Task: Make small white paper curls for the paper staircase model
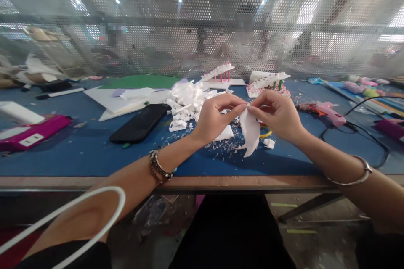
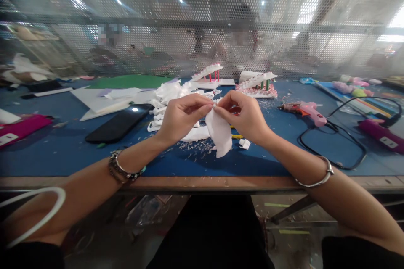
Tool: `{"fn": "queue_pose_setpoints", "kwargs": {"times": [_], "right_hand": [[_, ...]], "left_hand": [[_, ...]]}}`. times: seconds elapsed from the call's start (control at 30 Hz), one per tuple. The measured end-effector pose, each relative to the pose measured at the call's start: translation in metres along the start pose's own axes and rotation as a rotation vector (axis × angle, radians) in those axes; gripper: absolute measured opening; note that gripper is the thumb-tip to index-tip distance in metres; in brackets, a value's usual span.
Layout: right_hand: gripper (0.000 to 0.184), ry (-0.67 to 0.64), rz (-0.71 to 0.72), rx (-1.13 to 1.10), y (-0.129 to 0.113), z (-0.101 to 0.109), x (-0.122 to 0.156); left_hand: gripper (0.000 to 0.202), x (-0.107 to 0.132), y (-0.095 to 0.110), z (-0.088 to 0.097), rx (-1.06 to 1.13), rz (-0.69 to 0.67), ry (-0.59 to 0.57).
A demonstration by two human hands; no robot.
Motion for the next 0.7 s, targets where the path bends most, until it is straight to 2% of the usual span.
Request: {"fn": "queue_pose_setpoints", "kwargs": {"times": [0.1,0.33,0.53,0.7], "right_hand": [[0.02,-0.006,0.028,0.035,-0.001,0.002,0.0],[0.02,-0.007,0.106,0.137,-0.001,0.005,-0.001],[0.019,-0.094,0.108,0.085,-0.001,0.005,-0.002],[0.022,-0.063,0.147,0.07,-0.003,0.005,-0.001]], "left_hand": [[0.016,-0.001,0.001,0.001,0.033,0.033,-0.036],[0.016,-0.007,0.002,0.005,0.107,0.238,-0.102],[0.015,-0.011,0.001,0.012,0.105,0.272,-0.193],[0.018,-0.01,-0.002,0.011,0.106,0.271,-0.098]]}}
Point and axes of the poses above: each hand's wrist, its own x-axis away from the middle knuckle, its own z-axis out of the back of the hand, y = z × x, the point moved 1 cm from there along -x, towards the middle knuckle, and after that the axes turned 11 degrees about x, right-handed, at the moved point
